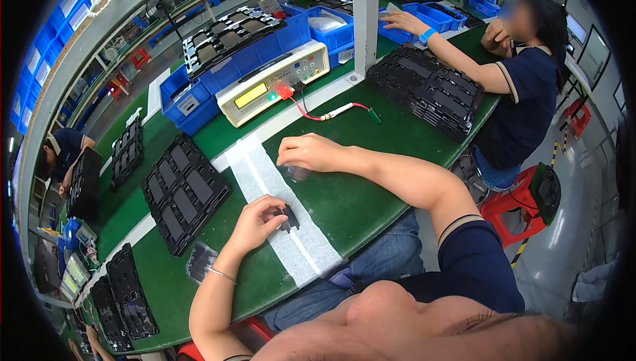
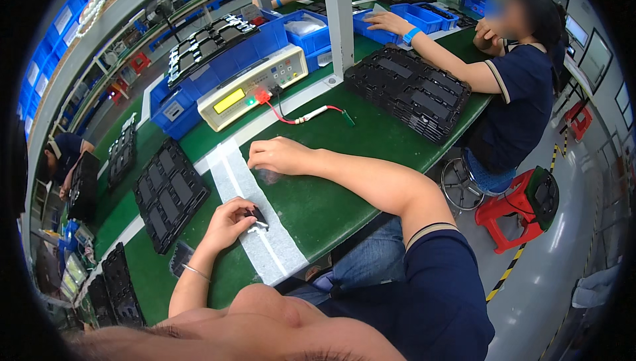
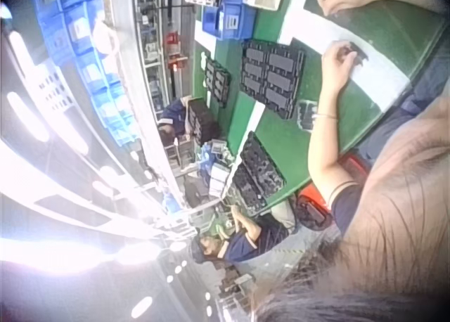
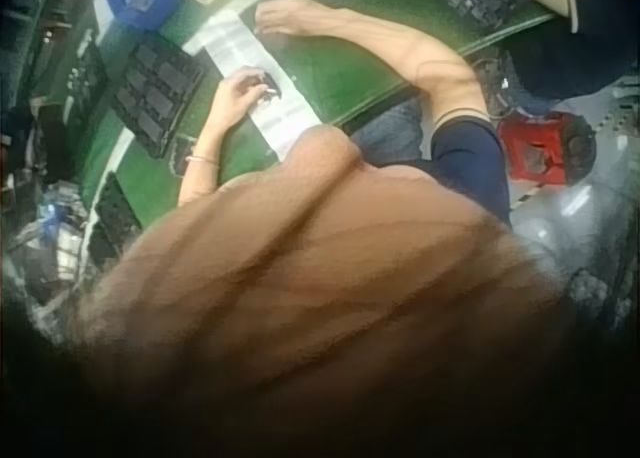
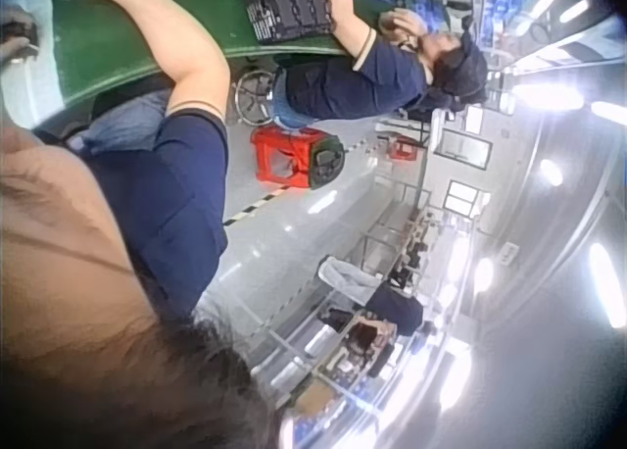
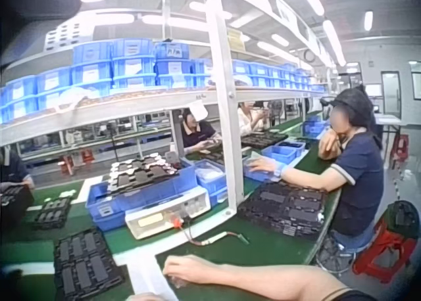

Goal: The person applies adhesive films onto battery components by hand, folds the edges over the battery, and sets the components into a tray.

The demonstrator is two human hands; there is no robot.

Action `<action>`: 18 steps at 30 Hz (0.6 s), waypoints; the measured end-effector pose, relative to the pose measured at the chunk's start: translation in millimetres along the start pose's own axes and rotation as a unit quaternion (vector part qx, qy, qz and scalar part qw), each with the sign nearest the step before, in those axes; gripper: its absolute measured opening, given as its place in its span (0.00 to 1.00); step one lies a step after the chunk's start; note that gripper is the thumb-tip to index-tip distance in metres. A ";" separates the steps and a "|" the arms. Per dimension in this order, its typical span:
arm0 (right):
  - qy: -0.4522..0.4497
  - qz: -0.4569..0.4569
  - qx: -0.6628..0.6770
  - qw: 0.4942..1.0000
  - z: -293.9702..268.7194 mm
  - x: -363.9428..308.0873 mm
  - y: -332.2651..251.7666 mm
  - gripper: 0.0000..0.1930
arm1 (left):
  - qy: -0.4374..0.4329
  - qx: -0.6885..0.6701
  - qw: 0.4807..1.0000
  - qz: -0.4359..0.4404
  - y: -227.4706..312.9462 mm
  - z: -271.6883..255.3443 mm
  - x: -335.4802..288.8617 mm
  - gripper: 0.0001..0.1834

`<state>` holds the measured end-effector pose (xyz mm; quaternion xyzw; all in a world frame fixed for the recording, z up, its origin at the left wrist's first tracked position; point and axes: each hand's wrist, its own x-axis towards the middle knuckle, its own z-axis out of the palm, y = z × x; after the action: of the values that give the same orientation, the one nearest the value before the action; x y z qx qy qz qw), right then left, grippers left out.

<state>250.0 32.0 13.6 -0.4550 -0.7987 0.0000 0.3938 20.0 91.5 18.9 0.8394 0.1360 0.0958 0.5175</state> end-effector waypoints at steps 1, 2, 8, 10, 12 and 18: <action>-0.003 -0.002 -0.011 1.000 -1.8 0.4 -0.4 0.06 | 0.000 -0.014 1.000 -0.004 -0.3 0.5 -0.3 0.12; -0.007 -0.005 -0.021 1.000 -2.5 0.1 -1.2 0.07 | 0.001 -0.015 1.000 -0.006 -1.8 1.4 -1.1 0.12; 0.005 -0.011 -0.012 1.000 1.2 0.8 -0.4 0.06 | 0.010 0.015 1.000 0.020 -4.2 0.0 -0.1 0.11; 0.006 -0.015 -0.011 1.000 1.4 1.0 -0.5 0.07 | 0.010 0.022 0.999 0.023 -7.5 -0.3 -1.1 0.11; 0.008 -0.018 -0.009 1.000 1.3 1.0 0.0 0.07 | 0.010 0.016 1.000 0.024 -8.4 0.2 -0.3 0.11; 0.004 -0.008 -0.004 1.000 1.6 1.3 -0.4 0.08 | 0.010 0.025 0.999 0.029 -6.2 -0.8 -0.7 0.11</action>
<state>248.4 33.2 13.5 -0.4498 -0.8009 -0.0079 0.3953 18.4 94.6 13.7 0.8549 0.1187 0.1155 0.4916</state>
